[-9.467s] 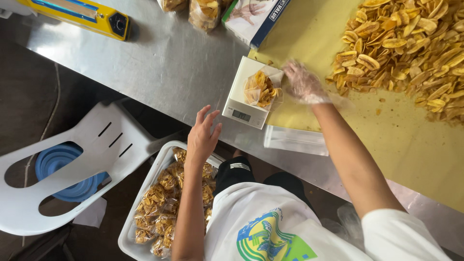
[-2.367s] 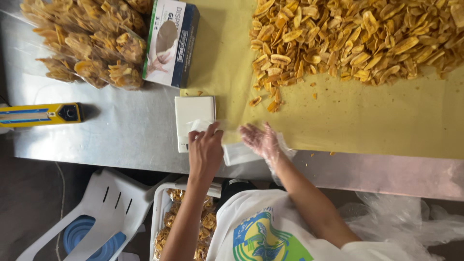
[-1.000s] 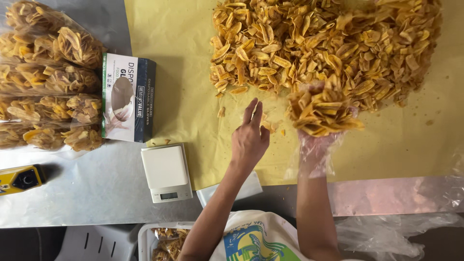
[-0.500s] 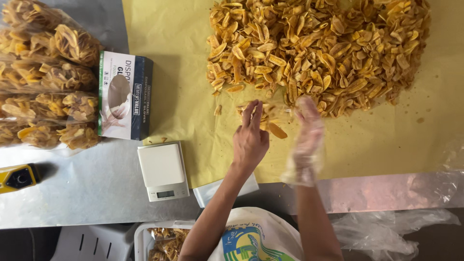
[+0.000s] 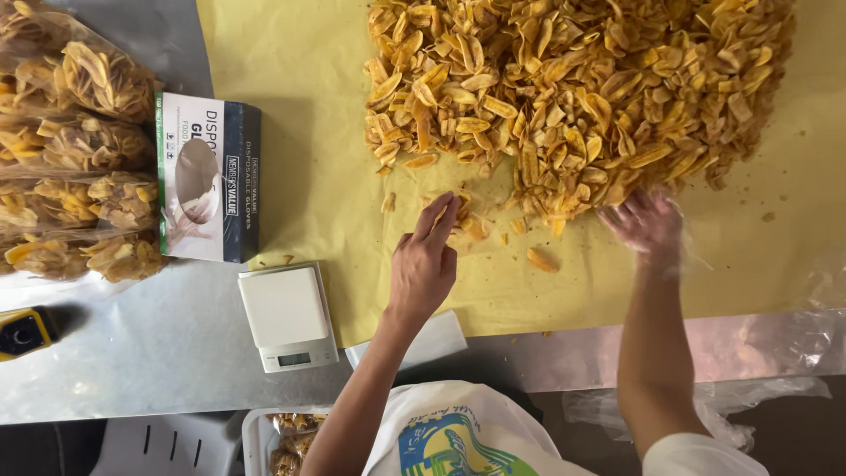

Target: The person scoops dried banana chips from a large pile on a table into small plastic bags. They place each filled bag onto a digital scale to check the weight, then move the bag to a collection area. The process is repeated continuously.

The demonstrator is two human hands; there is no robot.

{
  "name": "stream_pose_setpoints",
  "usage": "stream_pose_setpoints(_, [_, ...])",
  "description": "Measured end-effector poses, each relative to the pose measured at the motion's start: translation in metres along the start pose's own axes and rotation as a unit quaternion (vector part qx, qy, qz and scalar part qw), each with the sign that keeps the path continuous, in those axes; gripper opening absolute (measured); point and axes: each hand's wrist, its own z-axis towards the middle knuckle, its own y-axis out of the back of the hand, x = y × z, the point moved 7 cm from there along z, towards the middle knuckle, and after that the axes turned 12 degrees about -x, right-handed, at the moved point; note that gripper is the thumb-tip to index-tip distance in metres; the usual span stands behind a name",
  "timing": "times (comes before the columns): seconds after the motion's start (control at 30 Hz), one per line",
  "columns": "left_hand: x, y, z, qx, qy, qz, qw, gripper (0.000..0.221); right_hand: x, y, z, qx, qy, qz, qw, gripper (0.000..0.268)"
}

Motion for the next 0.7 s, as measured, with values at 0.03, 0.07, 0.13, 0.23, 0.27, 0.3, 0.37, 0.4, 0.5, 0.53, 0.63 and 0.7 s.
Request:
stream_pose_setpoints(0.03, [0.002, -0.001, 0.000, -0.003, -0.006, 0.003, 1.000, 0.068, -0.006, -0.023, 0.009, 0.014, 0.018, 0.011, 1.000, 0.064])
stream_pose_setpoints(0.07, [0.003, -0.003, 0.000, -0.007, -0.011, 0.006, 1.000, 0.067, -0.011, -0.047, 0.018, 0.028, 0.041, 0.026, 0.998, 0.062])
stream_pose_setpoints(0.13, [0.005, -0.004, -0.003, -0.025, -0.023, 0.017, 0.999, 0.066, -0.026, -0.092, 0.030, 0.067, 0.097, 0.081, 0.990, 0.058])
stream_pose_setpoints(0.23, [0.008, -0.007, -0.007, -0.017, -0.007, 0.034, 0.999, 0.063, -0.050, -0.137, 0.029, 0.142, 0.153, 0.171, 0.963, 0.053])
stream_pose_setpoints(0.27, [0.009, -0.008, -0.006, -0.011, 0.001, 0.040, 0.999, 0.063, -0.057, -0.150, 0.026, 0.172, 0.162, 0.196, 0.952, 0.051])
stream_pose_setpoints(0.3, [0.010, -0.006, -0.006, -0.007, 0.009, 0.039, 0.999, 0.064, -0.064, -0.159, 0.020, 0.196, 0.160, 0.210, 0.945, 0.049])
stream_pose_setpoints(0.37, [0.011, -0.004, -0.004, 0.000, 0.021, 0.033, 0.999, 0.066, -0.068, -0.178, 0.003, 0.234, 0.158, 0.229, 0.932, 0.046])
stream_pose_setpoints(0.4, [0.010, -0.002, -0.002, -0.003, 0.021, 0.025, 0.999, 0.066, -0.069, -0.185, -0.010, 0.241, 0.154, 0.239, 0.928, 0.044])
stream_pose_setpoints(0.5, [0.013, -0.001, 0.002, -0.002, 0.042, -0.010, 0.999, 0.067, -0.070, -0.229, -0.070, 0.332, 0.062, 0.291, 0.895, 0.049])
stream_pose_setpoints(0.53, [0.015, -0.002, 0.004, 0.002, 0.062, -0.026, 0.998, 0.067, -0.069, -0.251, -0.097, 0.384, 0.021, 0.301, 0.872, 0.055])
stream_pose_setpoints(0.63, [0.013, -0.004, 0.011, -0.006, 0.080, -0.056, 0.995, 0.070, -0.061, -0.290, -0.164, 0.390, -0.059, 0.349, 0.850, 0.035])
stream_pose_setpoints(0.7, [0.012, -0.007, 0.012, -0.009, 0.086, -0.061, 0.994, 0.070, -0.059, -0.300, -0.209, 0.410, -0.003, 0.333, 0.849, 0.037])
